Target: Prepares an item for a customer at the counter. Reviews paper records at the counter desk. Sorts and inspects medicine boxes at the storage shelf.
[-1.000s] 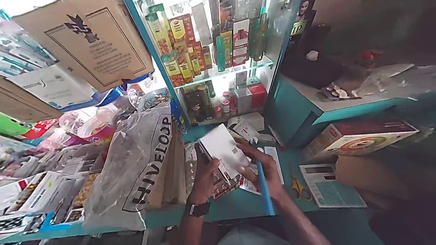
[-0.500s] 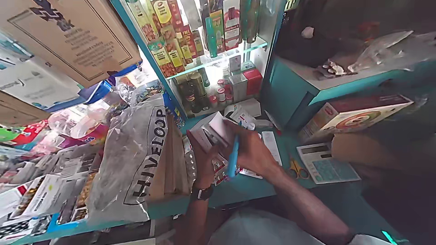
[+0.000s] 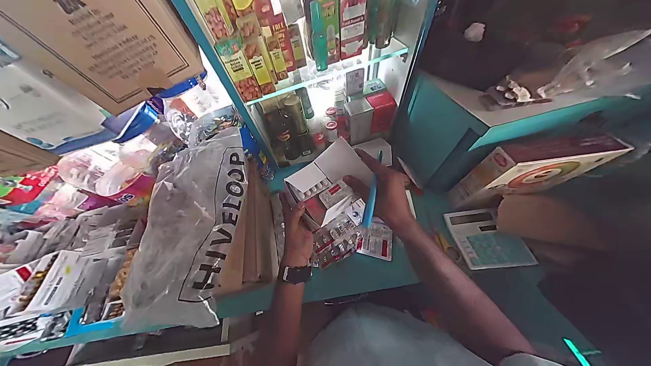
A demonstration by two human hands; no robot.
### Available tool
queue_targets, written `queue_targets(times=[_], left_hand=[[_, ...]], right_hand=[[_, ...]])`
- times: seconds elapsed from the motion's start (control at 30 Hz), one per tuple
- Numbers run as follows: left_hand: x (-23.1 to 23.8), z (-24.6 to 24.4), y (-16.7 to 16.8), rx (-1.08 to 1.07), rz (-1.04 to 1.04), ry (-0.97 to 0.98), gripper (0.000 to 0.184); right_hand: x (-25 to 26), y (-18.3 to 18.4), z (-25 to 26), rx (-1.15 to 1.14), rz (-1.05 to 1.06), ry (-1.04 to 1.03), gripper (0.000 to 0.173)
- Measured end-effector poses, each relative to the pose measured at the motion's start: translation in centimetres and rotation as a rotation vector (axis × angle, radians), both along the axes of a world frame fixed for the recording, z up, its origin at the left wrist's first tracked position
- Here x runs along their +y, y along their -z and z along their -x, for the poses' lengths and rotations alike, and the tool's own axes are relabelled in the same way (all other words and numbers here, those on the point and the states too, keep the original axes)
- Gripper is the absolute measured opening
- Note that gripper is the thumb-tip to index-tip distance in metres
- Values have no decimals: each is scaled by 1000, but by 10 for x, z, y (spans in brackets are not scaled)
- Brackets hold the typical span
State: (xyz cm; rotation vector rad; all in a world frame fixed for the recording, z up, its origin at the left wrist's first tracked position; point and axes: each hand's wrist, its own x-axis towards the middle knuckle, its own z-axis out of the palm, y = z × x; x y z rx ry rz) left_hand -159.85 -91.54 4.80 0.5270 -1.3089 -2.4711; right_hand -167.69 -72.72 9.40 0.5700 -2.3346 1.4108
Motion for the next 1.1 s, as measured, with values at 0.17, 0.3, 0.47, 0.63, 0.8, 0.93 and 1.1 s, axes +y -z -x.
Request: queue_targets(times=[0.17,0.3,0.47,0.63,0.8,0.93,1.1], left_hand=[[-13,12,19,78,256,-106,101],[-20,14,22,116,248,-101,109],[-21,18,28,132,283,-122,120],[-20,22,30,150,197,-125,116],[-30,36,27,195,81,-175,95],[-36,49,25,212,32,-200,79],[-37,67,18,161,263,-257,94]], right_hand=[[-10,13,-12,508,20,65,18],[-19,13,-5,424,-106,-223,20],[-18,5,21,120,-159,-438,30],[-6,5,6,90,290,-430,21],[20,17,-22,296,690,-174,22],[22,57,-34,-47,508,-94,16],[-17,88,-17,-30,107,24,19]])
